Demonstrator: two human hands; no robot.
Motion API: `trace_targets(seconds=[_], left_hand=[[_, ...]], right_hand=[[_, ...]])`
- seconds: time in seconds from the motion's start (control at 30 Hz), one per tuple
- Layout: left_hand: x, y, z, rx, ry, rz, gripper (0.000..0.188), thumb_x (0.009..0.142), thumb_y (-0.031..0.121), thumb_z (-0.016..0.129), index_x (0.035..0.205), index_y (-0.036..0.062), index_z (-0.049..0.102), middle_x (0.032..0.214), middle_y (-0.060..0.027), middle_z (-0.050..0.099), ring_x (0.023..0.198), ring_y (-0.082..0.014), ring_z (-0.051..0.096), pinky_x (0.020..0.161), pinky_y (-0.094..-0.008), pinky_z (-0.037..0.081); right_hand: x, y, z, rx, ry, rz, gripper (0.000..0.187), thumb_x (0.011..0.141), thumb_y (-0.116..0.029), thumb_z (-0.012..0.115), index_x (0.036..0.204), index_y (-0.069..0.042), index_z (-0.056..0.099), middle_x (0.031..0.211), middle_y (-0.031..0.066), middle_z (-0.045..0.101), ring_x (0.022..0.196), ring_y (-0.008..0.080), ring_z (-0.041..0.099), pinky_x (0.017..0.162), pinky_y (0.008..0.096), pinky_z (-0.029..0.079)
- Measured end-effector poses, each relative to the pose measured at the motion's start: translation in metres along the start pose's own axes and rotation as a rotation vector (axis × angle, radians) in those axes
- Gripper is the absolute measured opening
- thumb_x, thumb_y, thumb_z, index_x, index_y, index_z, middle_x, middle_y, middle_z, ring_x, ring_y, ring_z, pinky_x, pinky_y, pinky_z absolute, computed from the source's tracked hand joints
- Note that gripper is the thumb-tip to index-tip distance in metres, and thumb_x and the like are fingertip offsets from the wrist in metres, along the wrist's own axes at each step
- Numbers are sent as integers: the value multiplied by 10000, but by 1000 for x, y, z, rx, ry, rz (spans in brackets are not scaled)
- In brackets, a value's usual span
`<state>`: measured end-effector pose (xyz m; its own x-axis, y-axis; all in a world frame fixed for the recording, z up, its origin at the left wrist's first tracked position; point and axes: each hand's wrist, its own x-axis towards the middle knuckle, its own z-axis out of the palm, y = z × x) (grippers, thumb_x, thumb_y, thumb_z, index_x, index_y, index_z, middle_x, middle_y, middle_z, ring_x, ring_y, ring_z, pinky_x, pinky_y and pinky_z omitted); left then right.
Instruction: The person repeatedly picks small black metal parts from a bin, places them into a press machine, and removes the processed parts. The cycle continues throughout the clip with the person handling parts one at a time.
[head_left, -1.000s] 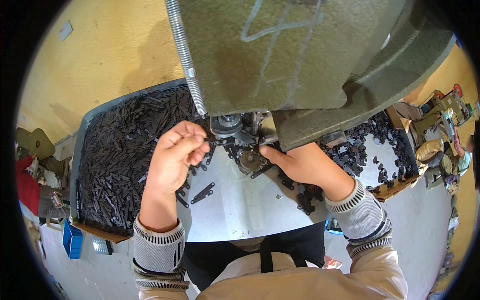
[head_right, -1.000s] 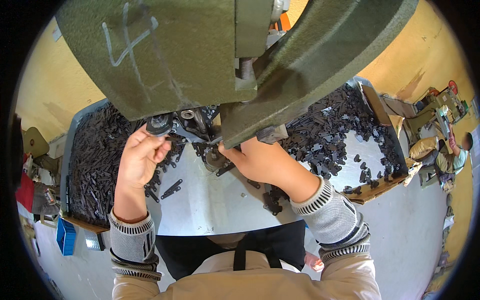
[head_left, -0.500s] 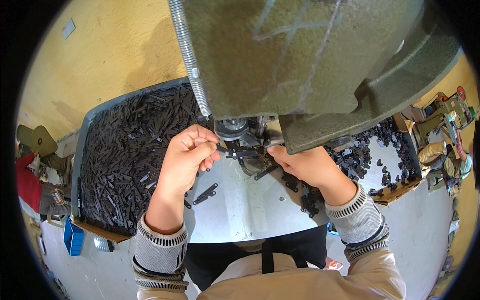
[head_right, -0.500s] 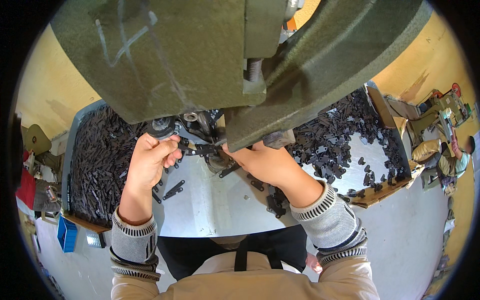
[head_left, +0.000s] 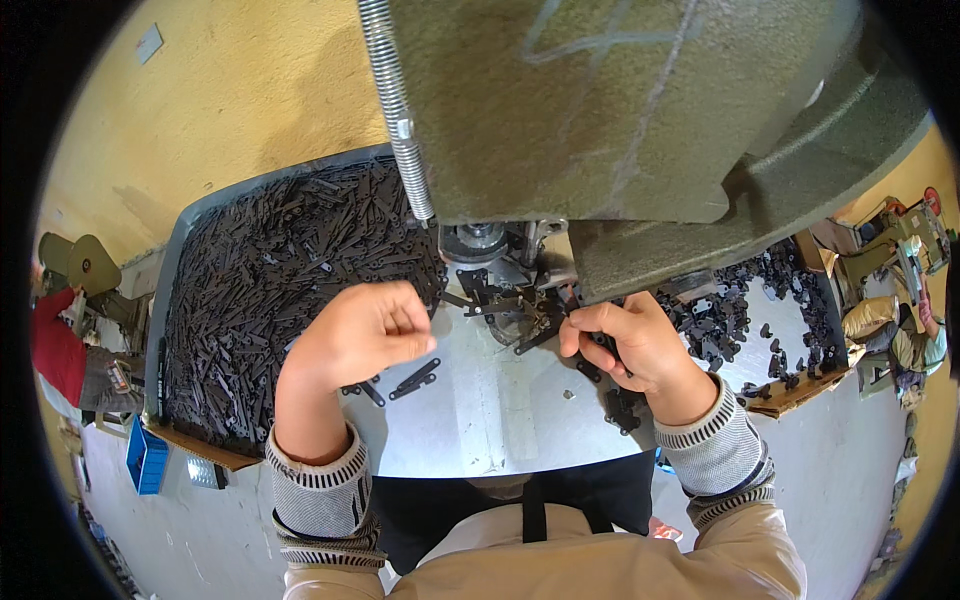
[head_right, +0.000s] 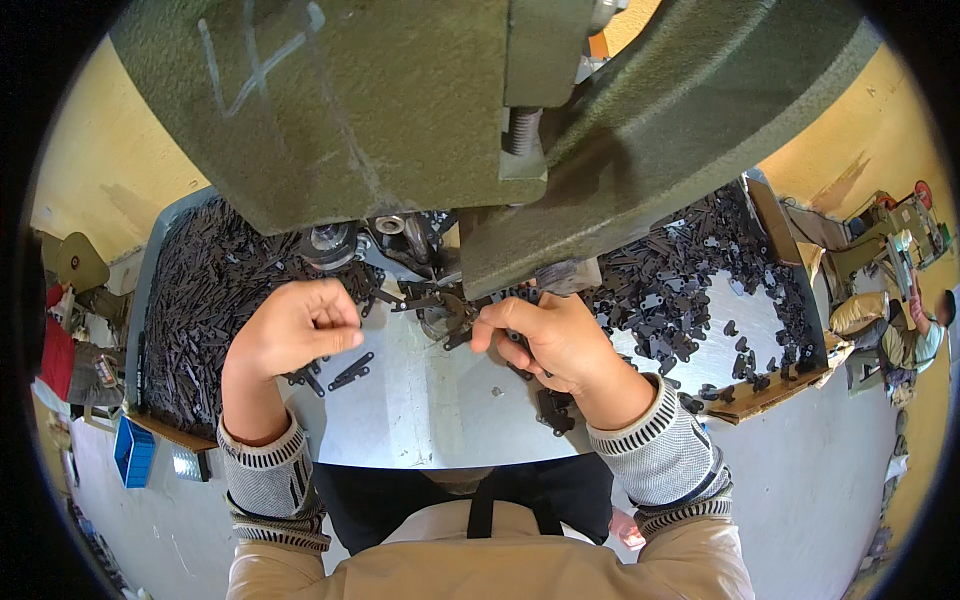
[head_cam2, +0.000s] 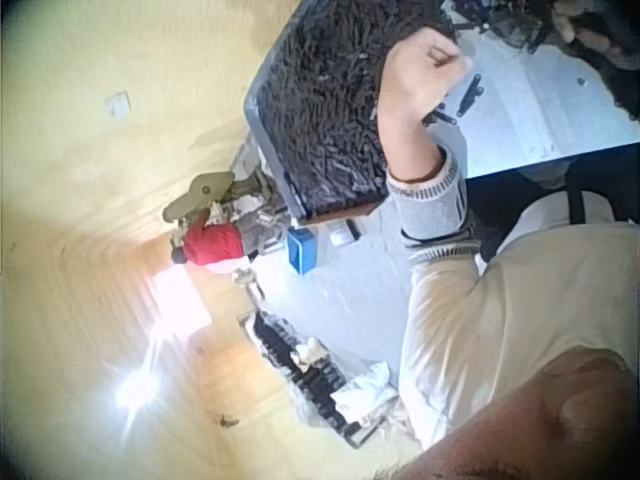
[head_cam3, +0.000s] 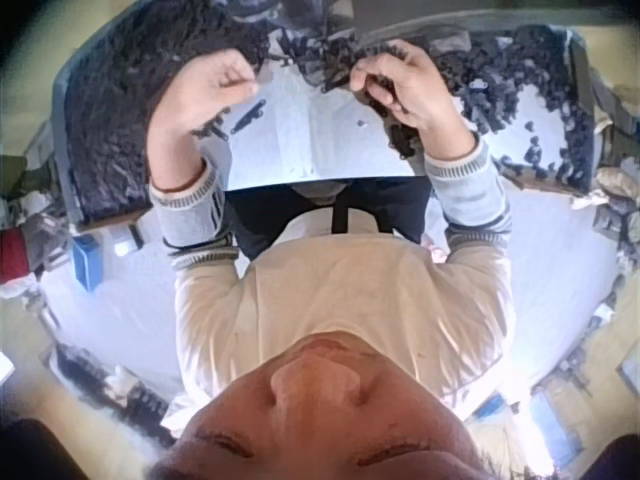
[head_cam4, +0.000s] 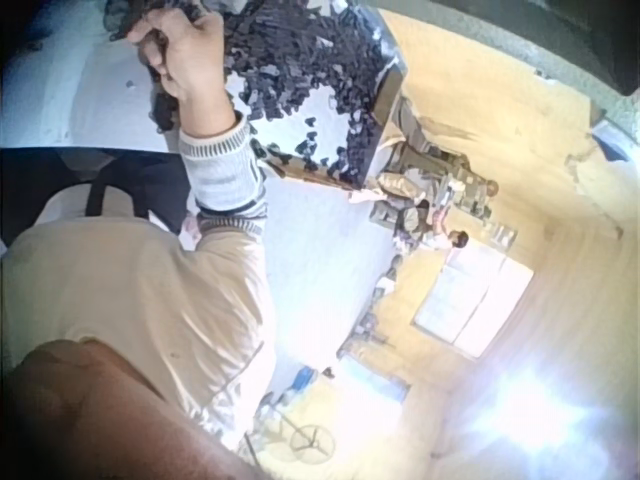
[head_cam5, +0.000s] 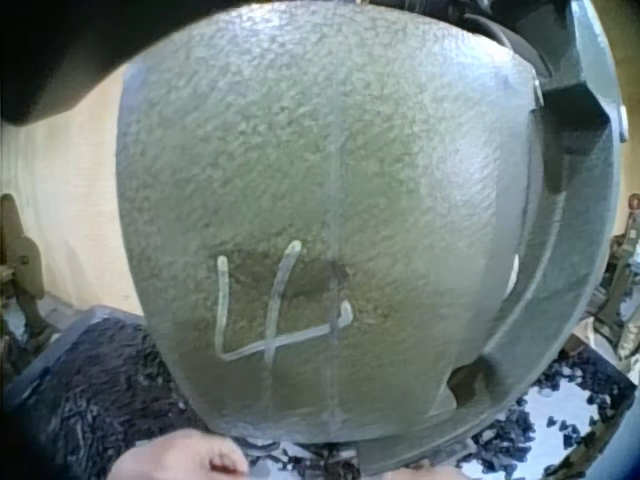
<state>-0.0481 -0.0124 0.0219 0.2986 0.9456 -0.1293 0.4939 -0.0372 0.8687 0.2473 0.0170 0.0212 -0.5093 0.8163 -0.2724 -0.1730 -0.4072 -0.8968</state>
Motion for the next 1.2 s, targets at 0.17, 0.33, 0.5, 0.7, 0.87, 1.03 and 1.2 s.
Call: trace_targets(seconds=[0.17, 0.33, 0.5, 0.7, 0.87, 1.03, 1.2], left_hand=[[-14, 3, -3, 284, -196, -59, 164, 733, 106, 763, 792, 0, 653, 688, -109, 680, 624, -182, 659, 566, -296, 486], [-12, 3, 6, 482, -200, -60, 172, 693, 96, 769, 788, 5, 657, 702, -104, 681, 613, -199, 652, 569, -304, 490], [-6, -3, 7, 430, -228, 43, 151, 685, 79, 753, 752, 11, 637, 677, -97, 655, 576, -220, 625, 563, -318, 485], [-1, 2, 3, 302, -284, -18, 163, 714, 39, 753, 767, 12, 601, 652, -45, 597, 591, -96, 571, 529, -258, 446], [-7, 14, 5, -419, -136, 71, 197, 773, -14, 710, 940, -16, 606, 734, -37, 602, 574, -70, 541, 517, -200, 425], [9, 23, 28, -610, 231, -8, 158, 834, 29, 698, 963, -33, 631, 760, -85, 655, 587, -124, 631, 523, -207, 489], [27, 25, 61, -720, 317, -9, 207, 861, 123, 729, 851, -28, 588, 792, -148, 690, 618, -172, 667, 561, -249, 539]], right_hand=[[2, 2, -5, 336, -1, 2, 128, 854, -52, 540, 925, 44, 586, 650, 85, 526, 405, 85, 382, 335, 199, 268], [4, 4, -4, 139, 44, -101, 157, 850, -20, 574, 972, 66, 622, 672, 92, 556, 422, 98, 426, 340, 192, 278], [4, 6, -4, -33, 73, -110, 104, 873, -62, 634, 888, 41, 635, 774, 139, 677, 466, 125, 518, 373, 224, 349], [8, 6, -6, -63, 45, -133, 129, 881, -64, 573, 877, 56, 618, 780, 137, 674, 453, 113, 459, 398, 243, 343], [6, 8, -2, -27, 92, -102, 122, 886, -63, 576, 872, 49, 619, 767, 102, 651, 483, 110, 505, 373, 221, 310], [7, 8, -1, -27, 46, -133, 109, 902, -69, 579, 857, 23, 616, 745, 101, 657, 497, 100, 543, 367, 215, 327], [9, 14, 5, -184, 104, -165, 107, 926, -45, 564, 993, 33, 595, 722, 121, 647, 458, 107, 523, 351, 224, 319]])
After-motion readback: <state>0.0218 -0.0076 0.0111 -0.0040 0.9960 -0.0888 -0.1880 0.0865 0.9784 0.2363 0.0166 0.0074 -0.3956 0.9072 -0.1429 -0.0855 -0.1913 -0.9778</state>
